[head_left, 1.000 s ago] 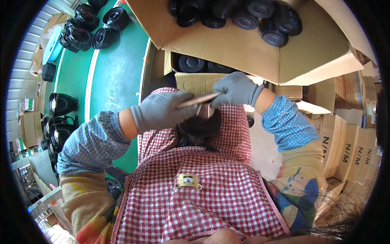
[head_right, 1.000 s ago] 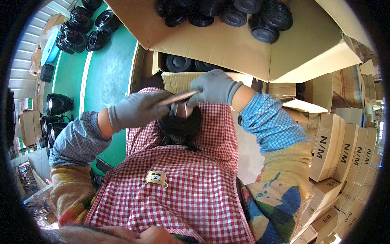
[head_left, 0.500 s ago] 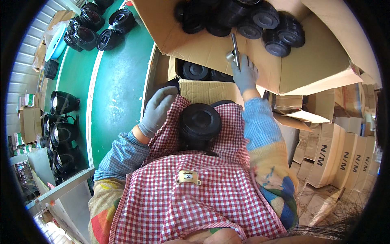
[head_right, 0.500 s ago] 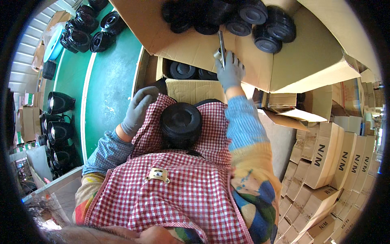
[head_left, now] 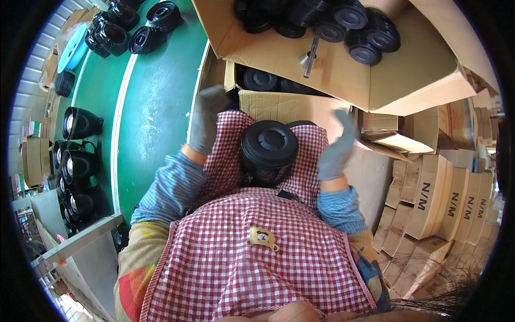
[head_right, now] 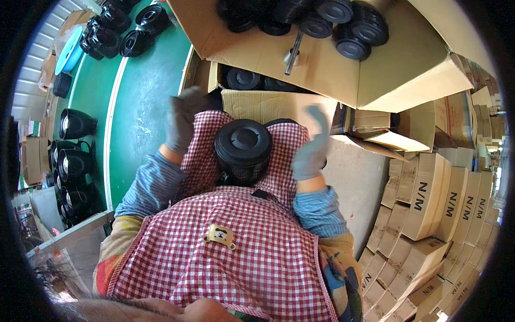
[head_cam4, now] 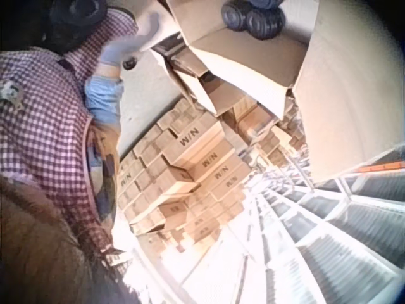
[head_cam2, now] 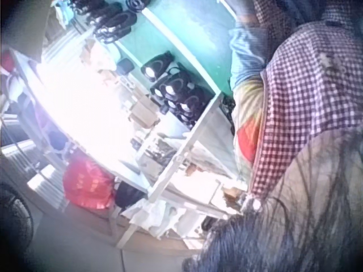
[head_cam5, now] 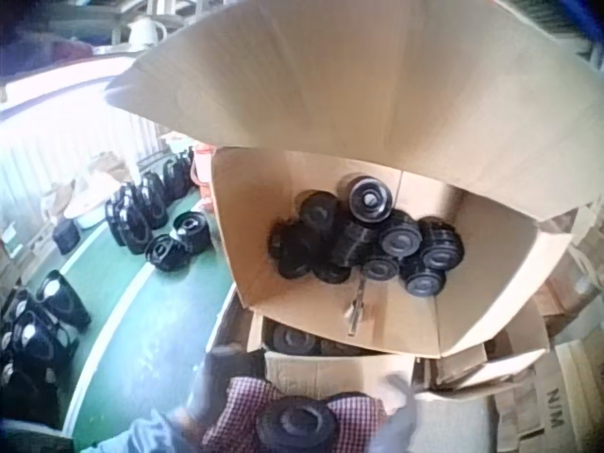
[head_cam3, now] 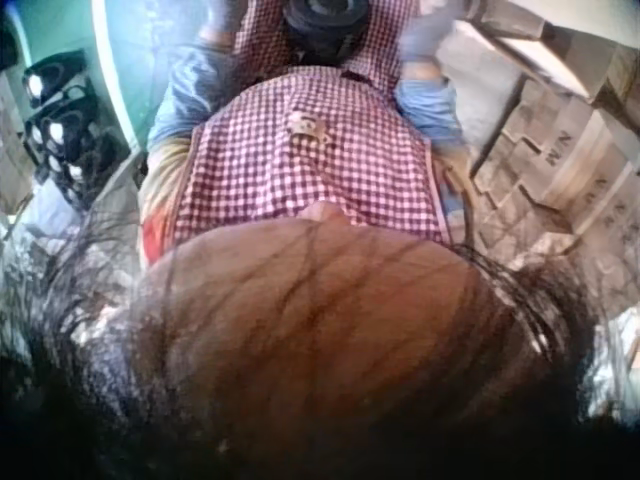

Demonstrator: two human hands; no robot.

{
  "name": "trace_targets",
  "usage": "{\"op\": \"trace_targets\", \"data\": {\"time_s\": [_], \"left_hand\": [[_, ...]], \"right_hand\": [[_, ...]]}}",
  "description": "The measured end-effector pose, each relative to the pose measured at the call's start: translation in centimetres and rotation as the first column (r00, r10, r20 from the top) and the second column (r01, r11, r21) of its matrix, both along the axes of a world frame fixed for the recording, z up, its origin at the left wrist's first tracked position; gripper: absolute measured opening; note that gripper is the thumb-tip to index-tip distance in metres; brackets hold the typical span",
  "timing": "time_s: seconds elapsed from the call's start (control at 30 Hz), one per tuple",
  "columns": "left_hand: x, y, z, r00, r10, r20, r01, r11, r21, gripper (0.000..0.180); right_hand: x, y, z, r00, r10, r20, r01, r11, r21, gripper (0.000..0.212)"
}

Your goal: The person repeatedly picks up black kettle bodies and lids from a cardboard box, places the lids onto the bodies, and uses a metal tool to tighten or secure them. Completed units are placed on a green table. The process is repeated for multiple kettles.

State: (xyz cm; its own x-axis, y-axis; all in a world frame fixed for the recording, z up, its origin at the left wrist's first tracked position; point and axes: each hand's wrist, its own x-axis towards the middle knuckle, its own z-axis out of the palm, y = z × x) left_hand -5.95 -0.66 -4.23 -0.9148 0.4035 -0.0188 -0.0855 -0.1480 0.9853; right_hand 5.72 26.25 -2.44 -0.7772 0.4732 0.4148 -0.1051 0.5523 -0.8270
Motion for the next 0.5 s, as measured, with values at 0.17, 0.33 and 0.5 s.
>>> {"op": "trace_targets", "data": {"time_s": [0.17,0.33,0.5], "left_hand": [[2.3,3.8,-2.7,0.996,-0.029,0.086,0.027,0.999,0.017,0.072],[-1.4,0.0,2.3,0.996,-0.088,-0.021,0.090,0.971,0.223,0.076],[2.2,3.5,-2.6,0.981,-0.081,0.178,0.049,0.983,0.175,0.050]], "right_hand": [[-1.2,-4.8,-2.7,0.939,0.326,-0.112,-0.336,0.938,-0.087,0.030],[-0.6,-1.5,0.7,1.000,-0.007,-0.024,0.006,0.999,-0.033,0.030],[-1.5,-4.7,-1.2,0.932,0.356,-0.070,-0.362,0.925,-0.119,0.030]]}}
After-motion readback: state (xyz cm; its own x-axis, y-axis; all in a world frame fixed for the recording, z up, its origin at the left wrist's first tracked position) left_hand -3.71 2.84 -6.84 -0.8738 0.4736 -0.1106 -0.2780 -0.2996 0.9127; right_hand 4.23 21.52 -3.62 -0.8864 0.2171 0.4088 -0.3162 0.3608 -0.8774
